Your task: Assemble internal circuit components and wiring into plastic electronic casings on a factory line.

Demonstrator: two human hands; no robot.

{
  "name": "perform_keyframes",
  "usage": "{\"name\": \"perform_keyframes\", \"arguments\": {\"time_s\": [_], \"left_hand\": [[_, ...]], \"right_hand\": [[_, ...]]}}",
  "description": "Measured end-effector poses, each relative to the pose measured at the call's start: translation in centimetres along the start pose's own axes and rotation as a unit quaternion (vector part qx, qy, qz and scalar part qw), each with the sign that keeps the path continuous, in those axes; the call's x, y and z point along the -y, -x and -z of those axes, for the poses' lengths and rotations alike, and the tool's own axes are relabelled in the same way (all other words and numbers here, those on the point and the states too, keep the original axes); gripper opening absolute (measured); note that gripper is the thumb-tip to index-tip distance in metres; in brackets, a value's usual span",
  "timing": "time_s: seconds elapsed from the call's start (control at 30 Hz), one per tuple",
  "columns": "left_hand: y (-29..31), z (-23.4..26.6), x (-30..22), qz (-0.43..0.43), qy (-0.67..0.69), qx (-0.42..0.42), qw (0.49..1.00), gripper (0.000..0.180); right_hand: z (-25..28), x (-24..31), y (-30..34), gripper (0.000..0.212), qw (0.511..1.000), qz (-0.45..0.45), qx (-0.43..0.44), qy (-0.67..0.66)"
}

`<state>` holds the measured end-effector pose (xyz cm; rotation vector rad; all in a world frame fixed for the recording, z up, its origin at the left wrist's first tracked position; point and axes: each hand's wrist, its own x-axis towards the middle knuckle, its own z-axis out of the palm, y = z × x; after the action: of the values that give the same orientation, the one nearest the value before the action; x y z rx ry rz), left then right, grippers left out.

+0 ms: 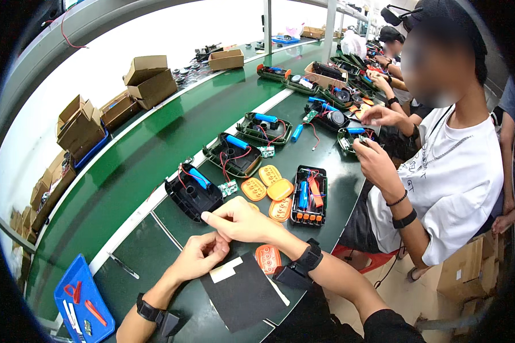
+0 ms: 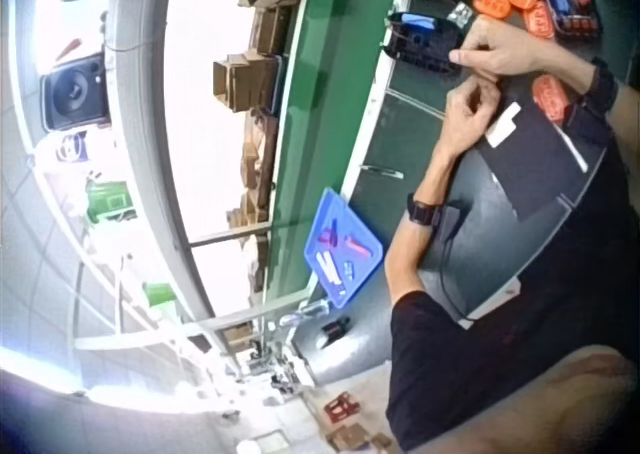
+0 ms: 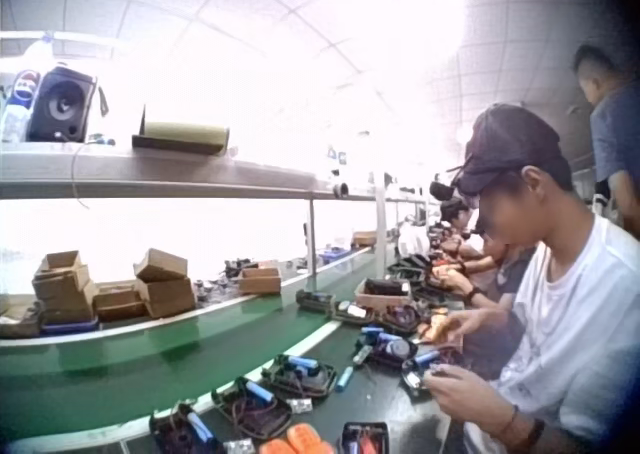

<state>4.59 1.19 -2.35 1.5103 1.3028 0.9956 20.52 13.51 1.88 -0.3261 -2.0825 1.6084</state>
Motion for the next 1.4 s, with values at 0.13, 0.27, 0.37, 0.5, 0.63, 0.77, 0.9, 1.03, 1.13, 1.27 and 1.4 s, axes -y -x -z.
{"name": "perform_keyframes", "arguments": {"time_s": [0.13, 0.27, 0.37, 0.5, 0.63, 0.77, 0.9, 1.03, 1.13, 1.27, 1.4], "left_hand": [[-0.4, 0.0, -0.1, -0.031, -0.022, 0.019, 0.999, 0.012], [0.2, 0.1, -1.4, 0.003, -0.040, 0.014, 0.999, 0.014], [0.7, 0.1, -1.8, -0.020, -0.066, 0.010, 0.998, 0.013], [-0.4, -0.5, -1.7, -0.030, -0.065, 0.032, 0.997, 0.015], [0.1, -0.2, -2.3, -0.033, -0.077, 0.023, 0.996, 0.015], [0.1, -0.2, -1.9, -0.033, -0.080, 0.021, 0.996, 0.015], [0.1, -0.2, -2.1, -0.023, -0.088, 0.018, 0.996, 0.015], [0.1, -0.1, -2.1, -0.018, -0.082, 0.023, 0.996, 0.015], [0.1, -0.2, -2.0, -0.016, -0.071, 0.030, 0.997, 0.015], [0.1, -0.1, -2.2, -0.023, -0.091, 0.024, 0.995, 0.015], [0.1, -0.2, -2.1, -0.031, -0.088, 0.021, 0.995, 0.015]], "right_hand": [[1.3, 2.9, 1.6, 0.047, 0.993, -0.049, 0.017, -0.102], [2.3, 7.4, 6.9, 0.023, 0.992, -0.041, -0.094, 0.079], [3.8, 8.2, 10.5, 0.010, 0.933, -0.038, -0.171, 0.315], [4.9, 5.2, 14.0, 0.027, 0.861, -0.085, -0.206, 0.456], [3.9, 4.0, 14.9, 0.036, 0.827, -0.118, -0.215, 0.505], [4.2, 3.8, 15.0, 0.033, 0.831, -0.116, -0.242, 0.487], [4.3, 3.4, 15.4, 0.029, 0.819, -0.108, -0.224, 0.517], [4.1, 3.1, 15.8, 0.019, 0.824, -0.077, -0.222, 0.515], [3.5, 2.6, 16.3, 0.016, 0.828, -0.027, -0.237, 0.507], [3.8, 2.4, 16.4, 0.016, 0.836, -0.006, -0.210, 0.506], [3.5, 3.0, 16.3, 0.015, 0.840, -0.036, -0.221, 0.494]]}}
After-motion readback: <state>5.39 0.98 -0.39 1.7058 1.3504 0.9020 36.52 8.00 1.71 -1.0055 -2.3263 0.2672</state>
